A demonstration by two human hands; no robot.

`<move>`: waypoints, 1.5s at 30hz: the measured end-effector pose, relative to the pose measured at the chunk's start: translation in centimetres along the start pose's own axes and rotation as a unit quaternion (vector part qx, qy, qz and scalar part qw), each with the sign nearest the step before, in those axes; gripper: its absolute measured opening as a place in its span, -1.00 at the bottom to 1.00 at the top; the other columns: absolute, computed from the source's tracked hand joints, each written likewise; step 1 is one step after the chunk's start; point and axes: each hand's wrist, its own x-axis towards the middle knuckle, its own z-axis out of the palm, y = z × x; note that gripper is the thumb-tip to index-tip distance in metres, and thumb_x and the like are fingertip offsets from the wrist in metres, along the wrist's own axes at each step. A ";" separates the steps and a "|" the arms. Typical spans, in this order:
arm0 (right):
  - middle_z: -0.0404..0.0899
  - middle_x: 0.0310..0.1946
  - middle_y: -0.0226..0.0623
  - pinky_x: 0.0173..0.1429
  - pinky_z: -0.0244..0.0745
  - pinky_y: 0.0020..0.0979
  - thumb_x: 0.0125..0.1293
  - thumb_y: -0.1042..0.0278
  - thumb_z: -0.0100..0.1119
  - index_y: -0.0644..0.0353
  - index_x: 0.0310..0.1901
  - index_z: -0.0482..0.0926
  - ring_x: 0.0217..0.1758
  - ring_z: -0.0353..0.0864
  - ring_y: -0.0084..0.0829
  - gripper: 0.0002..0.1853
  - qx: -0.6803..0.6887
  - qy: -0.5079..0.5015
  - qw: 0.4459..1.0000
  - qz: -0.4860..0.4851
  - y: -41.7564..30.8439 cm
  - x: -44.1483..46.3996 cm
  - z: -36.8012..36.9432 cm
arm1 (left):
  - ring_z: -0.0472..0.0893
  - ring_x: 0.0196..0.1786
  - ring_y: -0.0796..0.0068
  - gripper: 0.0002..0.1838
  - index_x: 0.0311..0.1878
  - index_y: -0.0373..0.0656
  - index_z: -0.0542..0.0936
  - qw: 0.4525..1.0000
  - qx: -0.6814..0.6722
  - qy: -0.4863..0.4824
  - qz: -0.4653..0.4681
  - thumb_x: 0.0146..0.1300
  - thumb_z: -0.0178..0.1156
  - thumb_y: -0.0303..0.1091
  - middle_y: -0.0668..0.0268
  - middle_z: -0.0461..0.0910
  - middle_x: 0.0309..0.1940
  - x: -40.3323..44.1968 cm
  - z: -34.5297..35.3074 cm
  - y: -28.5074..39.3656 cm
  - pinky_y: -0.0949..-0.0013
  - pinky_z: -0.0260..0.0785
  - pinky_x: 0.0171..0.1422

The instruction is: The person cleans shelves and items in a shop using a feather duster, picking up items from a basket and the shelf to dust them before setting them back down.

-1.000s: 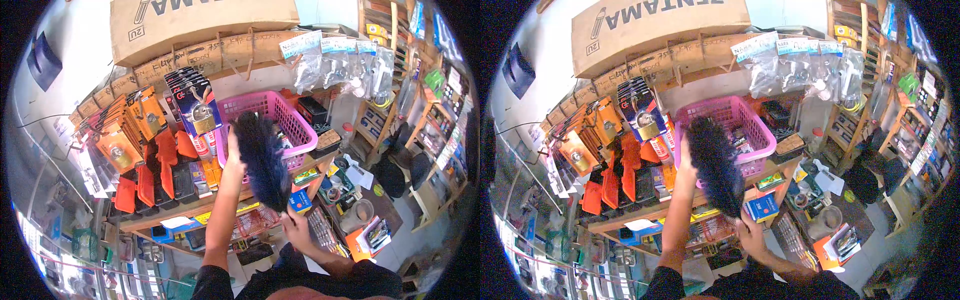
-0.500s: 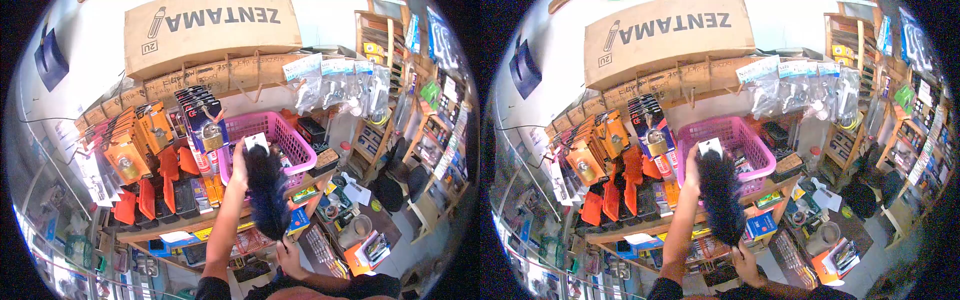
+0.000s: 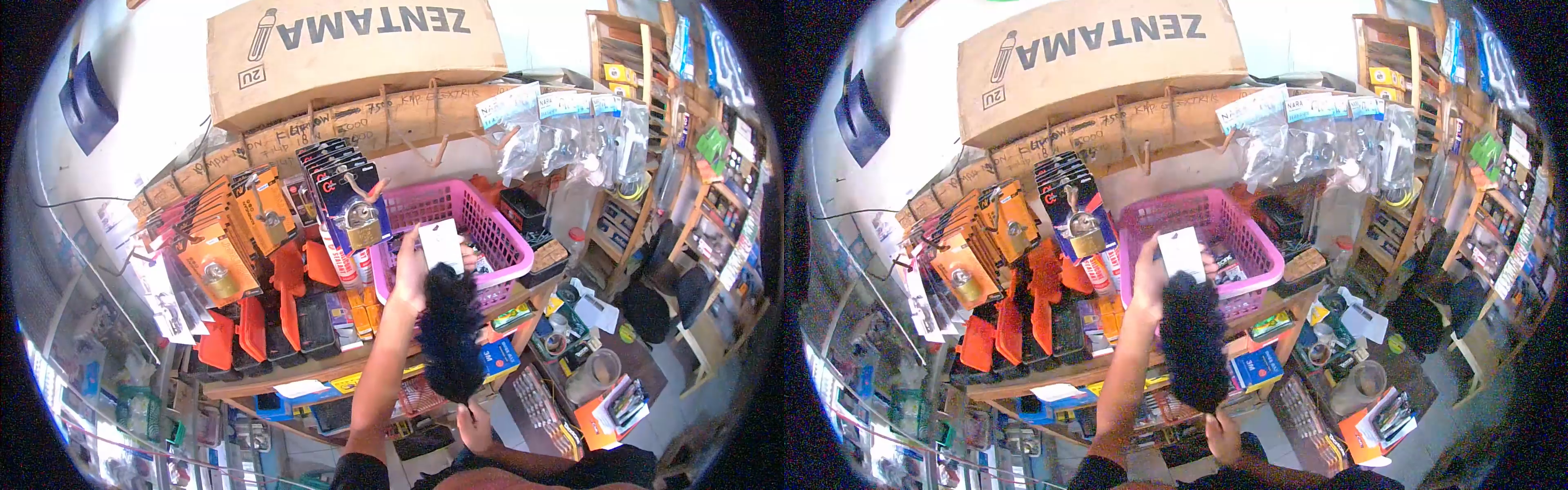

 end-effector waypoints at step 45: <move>0.35 -0.69 -0.35 -0.63 0.28 -0.45 0.59 0.18 -0.21 0.11 -0.27 0.23 -0.74 0.34 -0.51 -0.75 0.102 -0.073 0.992 0.034 -2.4 8.4 0.1 | 0.66 -0.03 0.18 -0.38 0.16 -0.17 0.57 0.993 -0.108 0.048 0.012 0.42 -0.12 0.18 0.13 0.66 0.00 0.4 0.1 -1.0 0.13 0.47 0.21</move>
